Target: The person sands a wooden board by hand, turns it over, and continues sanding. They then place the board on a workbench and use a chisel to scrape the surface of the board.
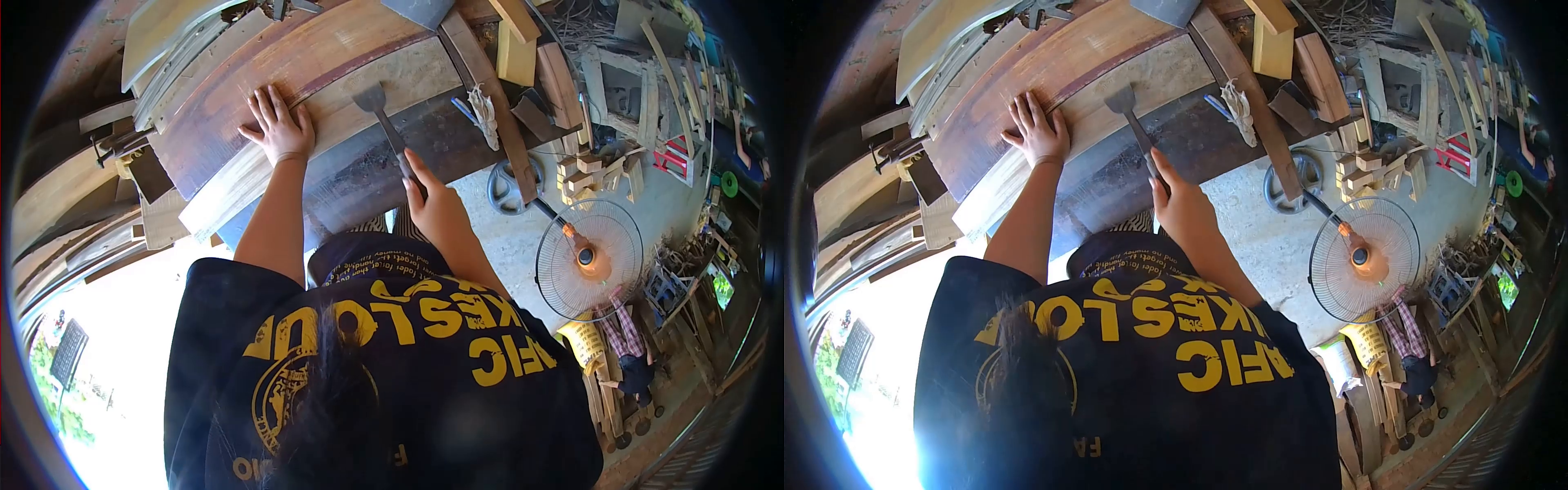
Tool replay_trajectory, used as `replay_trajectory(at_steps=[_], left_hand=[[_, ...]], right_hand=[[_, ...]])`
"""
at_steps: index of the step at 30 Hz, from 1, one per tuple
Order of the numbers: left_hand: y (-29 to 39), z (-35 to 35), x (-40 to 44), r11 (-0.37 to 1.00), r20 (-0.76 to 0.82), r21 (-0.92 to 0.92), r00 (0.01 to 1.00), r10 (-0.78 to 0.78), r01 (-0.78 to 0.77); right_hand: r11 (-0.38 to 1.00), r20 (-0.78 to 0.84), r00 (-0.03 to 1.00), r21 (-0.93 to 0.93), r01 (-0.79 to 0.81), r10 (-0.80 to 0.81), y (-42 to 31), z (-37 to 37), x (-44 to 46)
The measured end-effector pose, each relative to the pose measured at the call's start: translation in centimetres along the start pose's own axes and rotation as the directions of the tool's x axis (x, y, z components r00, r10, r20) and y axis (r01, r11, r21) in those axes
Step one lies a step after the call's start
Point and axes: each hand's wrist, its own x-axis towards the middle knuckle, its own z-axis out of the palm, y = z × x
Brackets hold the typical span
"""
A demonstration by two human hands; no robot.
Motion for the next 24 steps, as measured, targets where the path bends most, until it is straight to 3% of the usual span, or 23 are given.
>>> replay_trajectory(at_steps=[3, 6, 8, 10, 13, 18, 22, 24], left_hand=[[-0.2, 0.3, -0.1, 1.0, -0.047, 0.015, 0.999, 0.014, -0.013], [-0.1, 0.1, -0.1, 0.999, -0.025, -0.052, 1.0, 0.005, -0.006], [-0.1, 0.1, -0.2, 0.999, -0.022, -0.043, 1.0, 0.007, -0.008], [-0.1, 0.0, -0.1, 0.999, -0.02, -0.045, 1.0, 0.006, -0.007], [0.0, 0.0, -0.1, 1.0, -0.006, -0.008, 1.0, 0.005, -0.005], [-0.1, 0.0, 0.0, 0.999, -0.017, -0.033, 1.0, 0.017, -0.017], [0.0, -0.1, 0.0, 1.0, 0.0, -0.02, 1.0, 0.009, -0.009], [0.0, -0.3, -0.1, 0.999, 0.007, -0.035, 1.0, 0.011, -0.011]], right_hand=[[0.999, 0.069, 0.997, -0.016, -0.031, 0.032, -0.1, -0.3, -0.8], [0.997, -0.038, 0.997, -0.045, 0.058, -0.06, -0.8, 0.6, 1.0], [0.999, 0.034, 0.999, -0.019, -0.033, 0.033, -1.3, 0.5, 0.5], [1.0, -0.003, 1.0, 0.012, 0.003, -0.003, -1.1, 0.2, -0.8], [0.999, 0.086, 0.995, -0.006, -0.043, 0.044, -1.6, 0.2, -1.0], [0.999, -0.031, 0.999, -0.015, 0.038, -0.039, -1.6, 1.3, 0.7], [0.999, 0.061, 0.998, -0.022, -0.033, 0.034, -1.8, -0.7, -1.3], [0.999, 0.02, 0.999, -0.024, -0.029, 0.029, -2.7, 0.5, 0.9]])
